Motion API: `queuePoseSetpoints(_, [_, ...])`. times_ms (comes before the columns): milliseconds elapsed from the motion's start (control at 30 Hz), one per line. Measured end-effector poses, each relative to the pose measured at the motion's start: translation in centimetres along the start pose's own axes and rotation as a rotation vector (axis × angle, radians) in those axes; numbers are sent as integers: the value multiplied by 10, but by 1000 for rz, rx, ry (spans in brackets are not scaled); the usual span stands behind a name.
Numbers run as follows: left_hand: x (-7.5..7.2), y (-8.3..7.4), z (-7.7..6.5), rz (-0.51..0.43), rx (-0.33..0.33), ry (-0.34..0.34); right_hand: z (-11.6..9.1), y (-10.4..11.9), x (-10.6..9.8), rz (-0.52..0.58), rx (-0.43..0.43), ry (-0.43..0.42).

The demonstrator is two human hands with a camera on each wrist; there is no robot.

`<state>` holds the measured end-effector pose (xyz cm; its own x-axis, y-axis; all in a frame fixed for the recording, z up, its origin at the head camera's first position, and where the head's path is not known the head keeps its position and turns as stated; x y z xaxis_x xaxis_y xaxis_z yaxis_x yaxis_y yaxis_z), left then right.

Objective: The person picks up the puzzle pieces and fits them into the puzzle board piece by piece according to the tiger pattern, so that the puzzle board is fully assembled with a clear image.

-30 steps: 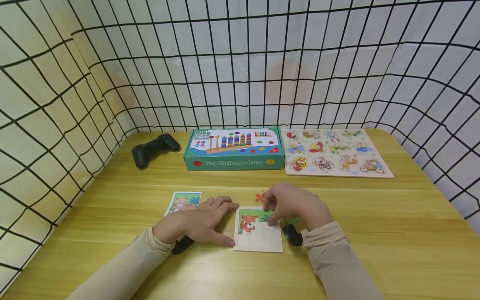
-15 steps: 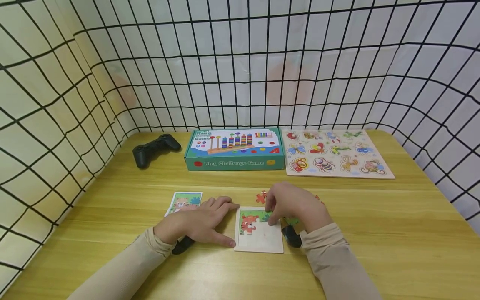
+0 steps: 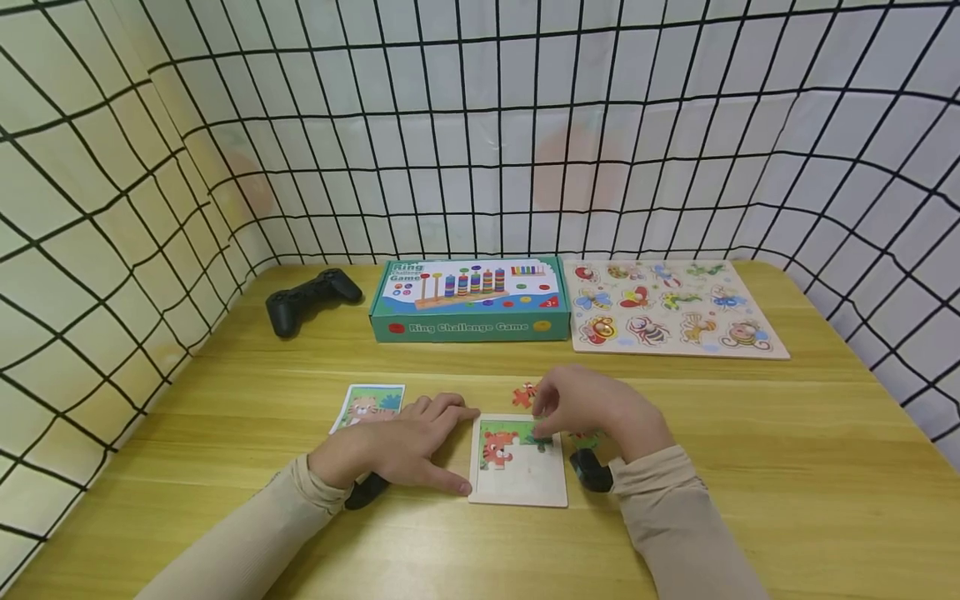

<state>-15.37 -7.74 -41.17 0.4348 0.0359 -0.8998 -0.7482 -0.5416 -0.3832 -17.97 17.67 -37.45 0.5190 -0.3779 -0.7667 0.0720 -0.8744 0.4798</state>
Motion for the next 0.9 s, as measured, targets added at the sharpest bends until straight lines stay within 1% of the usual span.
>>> queuePoseSetpoints(100, [0,0,0,-1,0,0,3,-3,0,30,-3,-37])
queuePoseSetpoints(400, [-1,-1,0,-6,-5,3,12,-10,1,72,34,-157])
queuePoseSetpoints(600, [-1,-1,-1,-4,-8,7,18,-13,5,37,31,-200])
queuePoseSetpoints(767, [-1,-1,-1,-11,-15,12,23,-11,7,-16,26,-208])
queuePoseSetpoints(900, [-2,-2,-1,-17,-17,13,23,-10,8,-40,30,-213])
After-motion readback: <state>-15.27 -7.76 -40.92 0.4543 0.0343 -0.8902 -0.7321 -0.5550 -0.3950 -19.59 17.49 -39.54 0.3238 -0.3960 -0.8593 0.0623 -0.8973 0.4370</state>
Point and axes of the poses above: each hand's wrist, its own z-axis towards the middle knuckle, its own x-axis out of the palm, y = z × x, the point moved 2 cm from there along z, towards the middle knuckle, and after that the axes turned 14 degrees about x, right-handed, at the moved point
